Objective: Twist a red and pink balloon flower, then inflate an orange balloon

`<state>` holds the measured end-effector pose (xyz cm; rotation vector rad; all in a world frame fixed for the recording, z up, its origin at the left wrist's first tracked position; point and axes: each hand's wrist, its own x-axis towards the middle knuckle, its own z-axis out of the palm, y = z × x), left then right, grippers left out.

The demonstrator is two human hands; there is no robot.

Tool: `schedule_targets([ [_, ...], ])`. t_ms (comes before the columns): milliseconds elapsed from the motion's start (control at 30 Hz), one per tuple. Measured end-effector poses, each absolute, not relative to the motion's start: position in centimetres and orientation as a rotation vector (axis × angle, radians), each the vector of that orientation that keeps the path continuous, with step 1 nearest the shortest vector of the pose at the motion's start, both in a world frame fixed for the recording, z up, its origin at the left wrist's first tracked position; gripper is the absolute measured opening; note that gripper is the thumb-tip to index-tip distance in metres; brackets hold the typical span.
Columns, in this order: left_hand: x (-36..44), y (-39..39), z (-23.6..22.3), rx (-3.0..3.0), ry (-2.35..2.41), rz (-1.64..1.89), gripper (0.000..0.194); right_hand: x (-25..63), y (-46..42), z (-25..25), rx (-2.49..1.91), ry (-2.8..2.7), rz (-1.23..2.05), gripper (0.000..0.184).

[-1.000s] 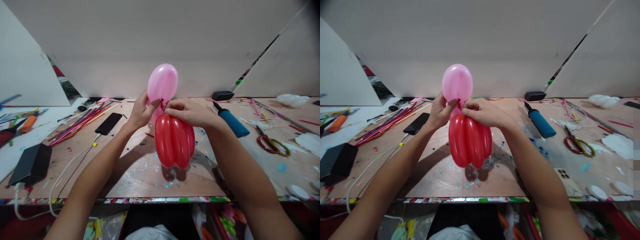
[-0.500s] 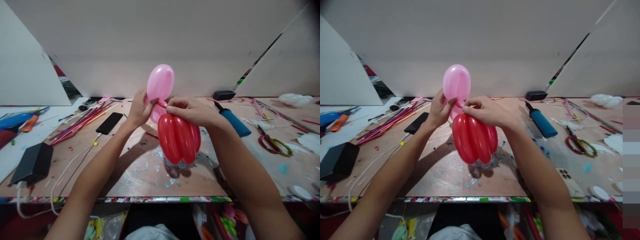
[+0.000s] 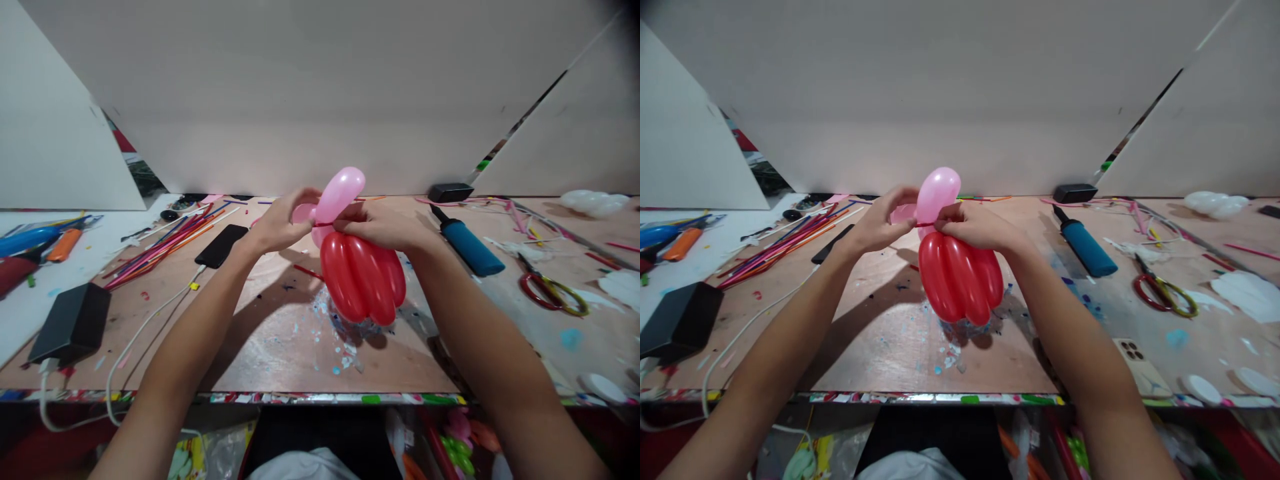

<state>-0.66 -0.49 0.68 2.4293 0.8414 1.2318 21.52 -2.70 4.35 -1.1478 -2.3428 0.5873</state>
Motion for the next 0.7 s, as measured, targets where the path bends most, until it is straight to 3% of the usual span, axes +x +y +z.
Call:
schedule_targets([
  [433, -0.5, -0.1, 0.2, 2.773, 0.764, 1.414, 0.020, 22.7, -1.6, 4.0, -1.065, -2.222, 1.009, 0.025],
  [700, 0.4, -0.3, 0.3, 2.769, 0.859, 1.502, 0.008, 22.5, -1.4, 3.9, -1.109, -2.184, 1.028, 0.030],
])
